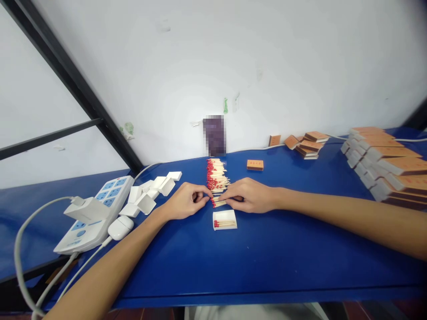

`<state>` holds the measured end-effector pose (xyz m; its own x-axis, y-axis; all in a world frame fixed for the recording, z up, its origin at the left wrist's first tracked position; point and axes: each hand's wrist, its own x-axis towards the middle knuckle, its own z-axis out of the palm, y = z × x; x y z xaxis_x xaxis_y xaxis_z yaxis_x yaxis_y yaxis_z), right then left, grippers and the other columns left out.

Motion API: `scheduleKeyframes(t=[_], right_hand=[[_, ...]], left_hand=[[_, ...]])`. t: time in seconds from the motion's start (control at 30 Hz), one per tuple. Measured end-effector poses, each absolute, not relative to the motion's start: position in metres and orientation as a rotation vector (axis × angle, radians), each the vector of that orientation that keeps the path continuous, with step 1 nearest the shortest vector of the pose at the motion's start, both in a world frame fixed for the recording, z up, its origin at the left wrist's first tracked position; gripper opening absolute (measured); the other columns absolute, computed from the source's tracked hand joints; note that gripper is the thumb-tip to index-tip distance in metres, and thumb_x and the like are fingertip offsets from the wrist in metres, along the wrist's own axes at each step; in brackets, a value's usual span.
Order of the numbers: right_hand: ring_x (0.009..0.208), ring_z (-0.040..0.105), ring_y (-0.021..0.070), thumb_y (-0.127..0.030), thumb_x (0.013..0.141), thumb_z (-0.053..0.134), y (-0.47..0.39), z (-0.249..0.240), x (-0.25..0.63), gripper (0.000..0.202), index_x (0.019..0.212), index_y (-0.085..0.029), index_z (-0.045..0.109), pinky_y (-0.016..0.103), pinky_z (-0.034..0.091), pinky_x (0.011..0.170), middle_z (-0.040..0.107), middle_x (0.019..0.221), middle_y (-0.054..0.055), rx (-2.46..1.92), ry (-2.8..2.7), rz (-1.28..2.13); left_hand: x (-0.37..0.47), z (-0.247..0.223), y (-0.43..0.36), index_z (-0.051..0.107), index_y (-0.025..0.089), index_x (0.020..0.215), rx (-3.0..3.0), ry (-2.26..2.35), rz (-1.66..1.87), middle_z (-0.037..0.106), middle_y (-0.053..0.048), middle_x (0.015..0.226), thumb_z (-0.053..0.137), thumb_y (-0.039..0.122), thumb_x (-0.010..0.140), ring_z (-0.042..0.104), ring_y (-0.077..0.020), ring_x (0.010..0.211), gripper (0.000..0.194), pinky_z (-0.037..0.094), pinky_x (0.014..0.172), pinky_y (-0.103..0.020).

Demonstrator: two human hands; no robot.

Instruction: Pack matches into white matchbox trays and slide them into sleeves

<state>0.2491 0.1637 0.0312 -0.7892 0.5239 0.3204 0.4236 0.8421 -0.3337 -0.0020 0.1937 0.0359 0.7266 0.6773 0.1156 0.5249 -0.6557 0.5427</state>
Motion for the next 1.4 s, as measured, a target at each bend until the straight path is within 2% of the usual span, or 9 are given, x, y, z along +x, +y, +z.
scheduleKeyframes(t=[0.2,0.4,0.7,0.9,1.1,1.4], right_hand=[[0.08,0.065,0.0155,-0.017,0.089,0.049,0.1628,0.0326,0.2485,0.031,0.112,-0.017,0.07,0.025,0.043,0.071,0.073,0.098,0.006,-0.703,-2.607,0.371],[0.071,0.061,0.0143,-0.017,0.089,0.049,0.1614,0.0355,0.2477,0.029,0.108,-0.018,0.07,0.024,0.04,0.065,0.072,0.086,0.004,-0.728,-2.626,0.335],[0.077,0.063,0.0151,-0.021,0.09,0.048,0.1613,0.0318,0.2476,0.032,0.114,-0.018,0.069,0.025,0.041,0.066,0.072,0.096,0.005,-0.897,-2.538,0.236],[0.084,0.064,0.0166,-0.022,0.091,0.048,0.1612,0.0327,0.2476,0.032,0.116,-0.02,0.068,0.026,0.042,0.07,0.072,0.102,0.005,-0.899,-2.573,0.242],[0.076,0.063,0.0153,-0.022,0.09,0.048,0.1625,0.03,0.2476,0.032,0.114,-0.019,0.069,0.025,0.04,0.065,0.072,0.097,0.005,-0.938,-2.543,0.183],[0.08,0.063,0.0166,-0.023,0.091,0.047,0.1625,0.0323,0.2472,0.033,0.117,-0.018,0.068,0.027,0.041,0.068,0.072,0.101,0.007,-0.929,-2.556,0.244]], left_hand=[[-0.0021,0.0358,0.1934,0.069,0.019,0.095,2.453,0.912,0.439,0.047,0.006,0.055,0.055,0.022,0.086,0.039,-0.0065,0.049,0.017,0.031,0.051,-0.02],[-0.0028,0.0354,0.1935,0.07,0.018,0.095,2.463,0.904,0.43,0.047,0.006,0.056,0.054,0.023,0.087,0.04,-0.0069,0.05,0.018,0.032,0.052,-0.02],[-0.0044,0.0379,0.1942,0.066,0.019,0.105,2.51,0.948,0.471,0.05,0.005,0.059,0.052,0.025,0.089,0.044,-0.0082,0.052,0.022,0.034,0.054,-0.021],[-0.0038,0.0383,0.196,0.064,0.02,0.102,2.542,0.982,0.483,0.048,0.006,0.058,0.052,0.027,0.091,0.045,-0.0085,0.052,0.019,0.035,0.054,-0.021],[-0.0018,0.0381,0.1962,0.064,0.019,0.102,2.575,0.987,0.468,0.047,0.006,0.057,0.05,0.031,0.093,0.045,-0.0089,0.052,0.02,0.034,0.055,-0.022],[-0.0012,0.0397,0.194,0.062,0.018,0.098,2.586,0.98,0.474,0.046,0.006,0.057,0.049,0.03,0.093,0.044,-0.009,0.051,0.018,0.034,0.055,-0.022]])
